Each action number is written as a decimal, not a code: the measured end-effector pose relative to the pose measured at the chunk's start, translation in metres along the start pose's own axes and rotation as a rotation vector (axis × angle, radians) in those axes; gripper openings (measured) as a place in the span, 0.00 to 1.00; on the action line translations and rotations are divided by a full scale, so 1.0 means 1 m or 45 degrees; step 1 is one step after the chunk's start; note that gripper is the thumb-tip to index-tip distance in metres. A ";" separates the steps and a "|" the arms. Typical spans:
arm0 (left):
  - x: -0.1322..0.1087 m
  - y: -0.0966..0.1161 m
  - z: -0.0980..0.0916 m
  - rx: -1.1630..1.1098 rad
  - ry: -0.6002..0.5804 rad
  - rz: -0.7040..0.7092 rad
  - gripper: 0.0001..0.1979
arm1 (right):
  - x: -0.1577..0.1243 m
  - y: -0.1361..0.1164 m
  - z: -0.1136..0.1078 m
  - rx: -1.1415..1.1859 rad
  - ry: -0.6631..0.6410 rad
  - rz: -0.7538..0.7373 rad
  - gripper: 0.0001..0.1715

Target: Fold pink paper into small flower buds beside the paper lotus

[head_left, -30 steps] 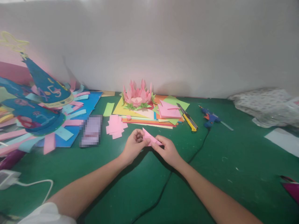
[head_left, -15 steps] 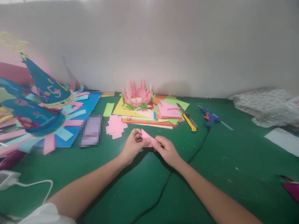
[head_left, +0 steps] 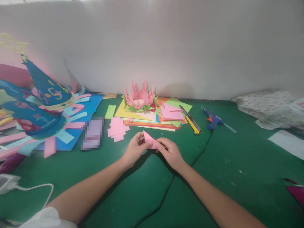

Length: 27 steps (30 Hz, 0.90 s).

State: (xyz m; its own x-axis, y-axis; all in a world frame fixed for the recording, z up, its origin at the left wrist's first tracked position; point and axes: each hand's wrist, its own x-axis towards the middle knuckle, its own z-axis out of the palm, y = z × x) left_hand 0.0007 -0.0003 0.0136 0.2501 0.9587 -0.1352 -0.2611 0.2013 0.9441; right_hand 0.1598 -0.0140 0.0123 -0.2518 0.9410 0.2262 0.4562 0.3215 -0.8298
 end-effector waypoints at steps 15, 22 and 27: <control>0.001 0.003 0.000 -0.053 0.060 -0.070 0.19 | -0.001 0.009 -0.004 -0.136 0.342 -0.223 0.15; -0.001 0.004 -0.002 -0.233 0.001 -0.179 0.20 | 0.001 0.012 -0.001 -0.196 0.311 -0.375 0.25; 0.003 -0.004 -0.009 -0.168 0.023 -0.111 0.17 | 0.000 0.009 -0.003 -0.046 0.265 -0.279 0.22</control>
State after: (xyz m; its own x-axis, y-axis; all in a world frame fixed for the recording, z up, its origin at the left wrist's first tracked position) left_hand -0.0060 0.0037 0.0069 0.2607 0.9397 -0.2214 -0.3597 0.3073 0.8810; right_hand 0.1671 -0.0110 0.0062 -0.1687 0.8491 0.5005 0.4417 0.5191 -0.7317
